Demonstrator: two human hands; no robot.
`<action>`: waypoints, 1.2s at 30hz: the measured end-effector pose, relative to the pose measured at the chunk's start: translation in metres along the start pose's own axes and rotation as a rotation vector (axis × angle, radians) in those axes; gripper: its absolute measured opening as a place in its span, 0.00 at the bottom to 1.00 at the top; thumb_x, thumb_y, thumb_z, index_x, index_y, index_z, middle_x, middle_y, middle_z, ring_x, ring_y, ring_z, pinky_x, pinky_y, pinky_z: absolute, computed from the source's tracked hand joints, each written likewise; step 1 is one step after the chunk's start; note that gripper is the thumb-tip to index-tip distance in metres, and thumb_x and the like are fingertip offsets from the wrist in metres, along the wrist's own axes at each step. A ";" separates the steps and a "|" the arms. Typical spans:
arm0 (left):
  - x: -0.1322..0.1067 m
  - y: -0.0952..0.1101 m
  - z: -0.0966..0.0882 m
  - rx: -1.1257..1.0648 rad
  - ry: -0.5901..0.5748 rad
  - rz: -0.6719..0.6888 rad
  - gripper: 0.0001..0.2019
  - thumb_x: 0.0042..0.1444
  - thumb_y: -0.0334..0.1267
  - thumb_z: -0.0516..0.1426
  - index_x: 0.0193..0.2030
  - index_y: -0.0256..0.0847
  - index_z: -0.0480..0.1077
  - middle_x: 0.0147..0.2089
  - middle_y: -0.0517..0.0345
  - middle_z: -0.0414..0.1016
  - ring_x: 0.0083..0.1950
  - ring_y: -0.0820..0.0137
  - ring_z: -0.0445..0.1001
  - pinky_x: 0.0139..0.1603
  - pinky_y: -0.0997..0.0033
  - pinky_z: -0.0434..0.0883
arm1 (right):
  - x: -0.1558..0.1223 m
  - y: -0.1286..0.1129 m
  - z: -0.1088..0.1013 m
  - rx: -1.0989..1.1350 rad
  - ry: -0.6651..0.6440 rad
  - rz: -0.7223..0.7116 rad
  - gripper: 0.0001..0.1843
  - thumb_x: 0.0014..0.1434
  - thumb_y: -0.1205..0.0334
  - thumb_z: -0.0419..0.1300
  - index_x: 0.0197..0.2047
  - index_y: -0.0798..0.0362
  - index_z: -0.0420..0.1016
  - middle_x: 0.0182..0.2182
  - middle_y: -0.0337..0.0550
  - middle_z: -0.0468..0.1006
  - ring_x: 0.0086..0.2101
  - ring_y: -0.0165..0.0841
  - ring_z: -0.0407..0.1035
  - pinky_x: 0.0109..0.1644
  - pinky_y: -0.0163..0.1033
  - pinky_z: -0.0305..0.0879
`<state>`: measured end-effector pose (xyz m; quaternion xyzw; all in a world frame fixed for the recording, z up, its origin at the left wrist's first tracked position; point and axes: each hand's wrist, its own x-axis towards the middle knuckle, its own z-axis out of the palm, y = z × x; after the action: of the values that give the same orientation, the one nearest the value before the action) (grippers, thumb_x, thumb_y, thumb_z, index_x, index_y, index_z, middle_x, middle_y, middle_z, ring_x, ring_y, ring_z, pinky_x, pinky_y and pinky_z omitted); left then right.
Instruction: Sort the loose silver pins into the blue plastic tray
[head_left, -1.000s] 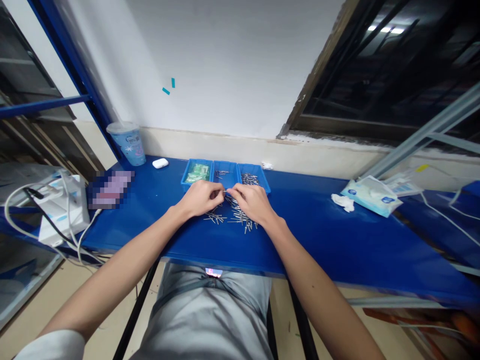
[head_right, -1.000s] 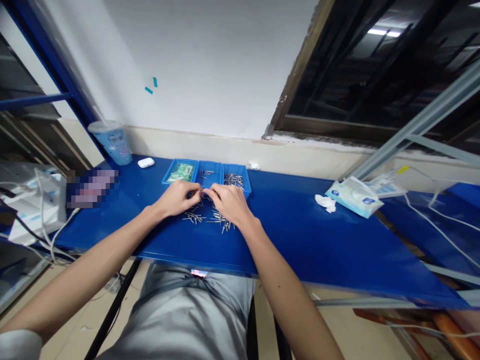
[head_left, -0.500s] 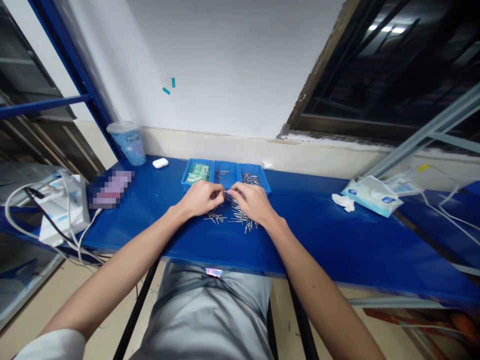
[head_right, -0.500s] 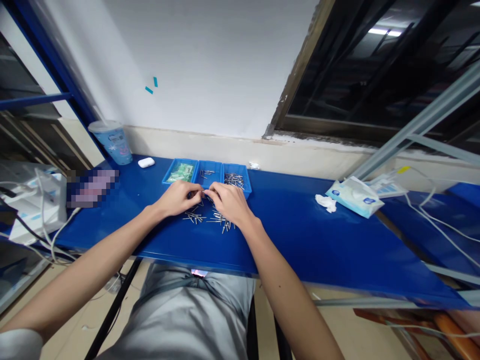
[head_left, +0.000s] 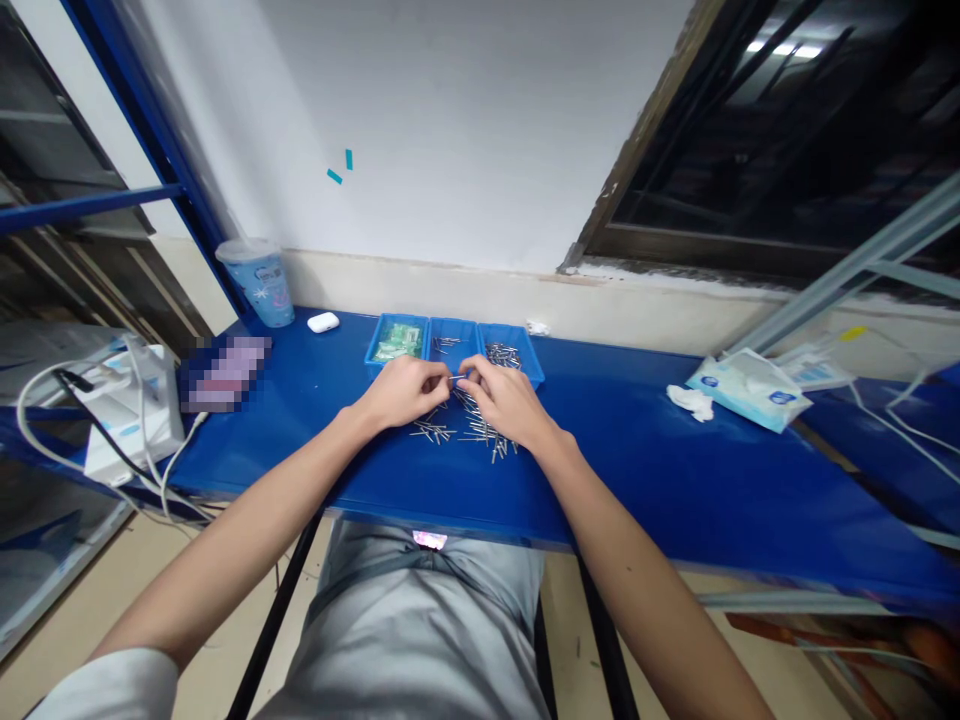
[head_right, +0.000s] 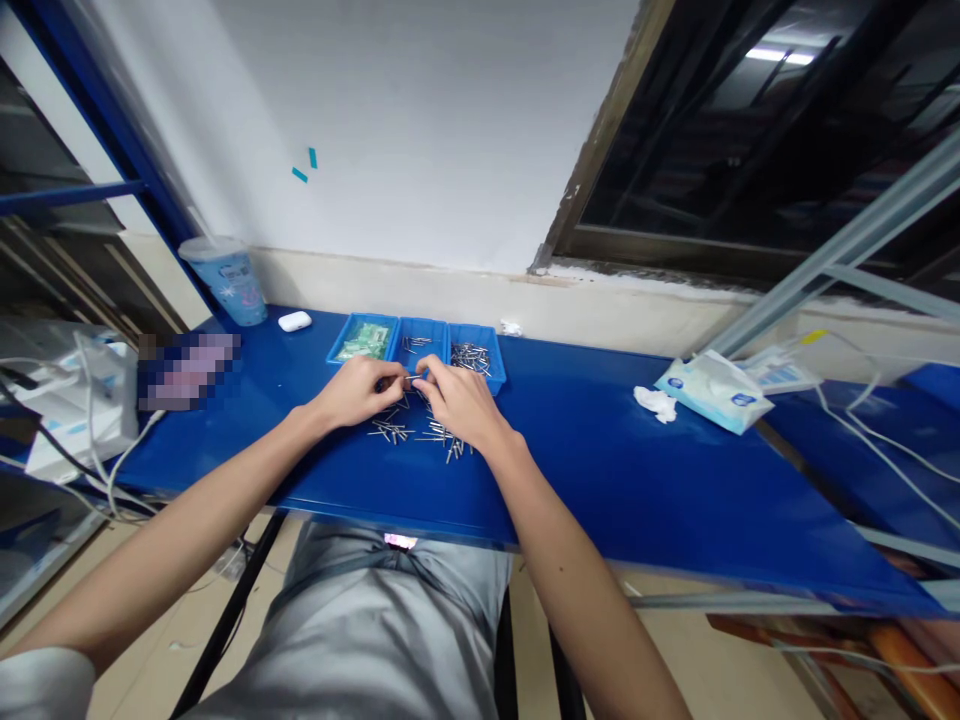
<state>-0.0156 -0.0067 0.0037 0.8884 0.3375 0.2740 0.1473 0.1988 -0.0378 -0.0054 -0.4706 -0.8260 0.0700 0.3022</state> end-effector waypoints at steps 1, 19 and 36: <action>0.000 0.000 0.000 -0.002 0.005 0.000 0.14 0.63 0.40 0.51 0.32 0.38 0.74 0.24 0.61 0.71 0.25 0.73 0.64 0.32 0.70 0.58 | 0.000 0.000 0.000 0.000 0.001 -0.008 0.09 0.74 0.57 0.53 0.51 0.49 0.72 0.35 0.42 0.82 0.35 0.38 0.76 0.41 0.38 0.59; 0.000 0.000 -0.001 0.014 -0.042 0.013 0.14 0.64 0.39 0.51 0.30 0.39 0.73 0.24 0.60 0.71 0.25 0.73 0.63 0.32 0.69 0.58 | 0.000 0.001 0.001 -0.004 0.012 -0.015 0.11 0.75 0.55 0.51 0.46 0.48 0.71 0.35 0.42 0.81 0.35 0.37 0.74 0.41 0.39 0.59; 0.000 0.001 0.000 0.015 -0.060 0.021 0.13 0.63 0.39 0.52 0.30 0.39 0.72 0.24 0.60 0.71 0.24 0.72 0.63 0.32 0.70 0.58 | 0.000 -0.001 -0.001 -0.038 -0.025 0.029 0.13 0.75 0.55 0.52 0.41 0.49 0.73 0.34 0.42 0.82 0.35 0.38 0.75 0.39 0.39 0.57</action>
<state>-0.0154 -0.0072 0.0042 0.9008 0.3257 0.2461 0.1478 0.1989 -0.0383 -0.0043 -0.4871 -0.8241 0.0645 0.2818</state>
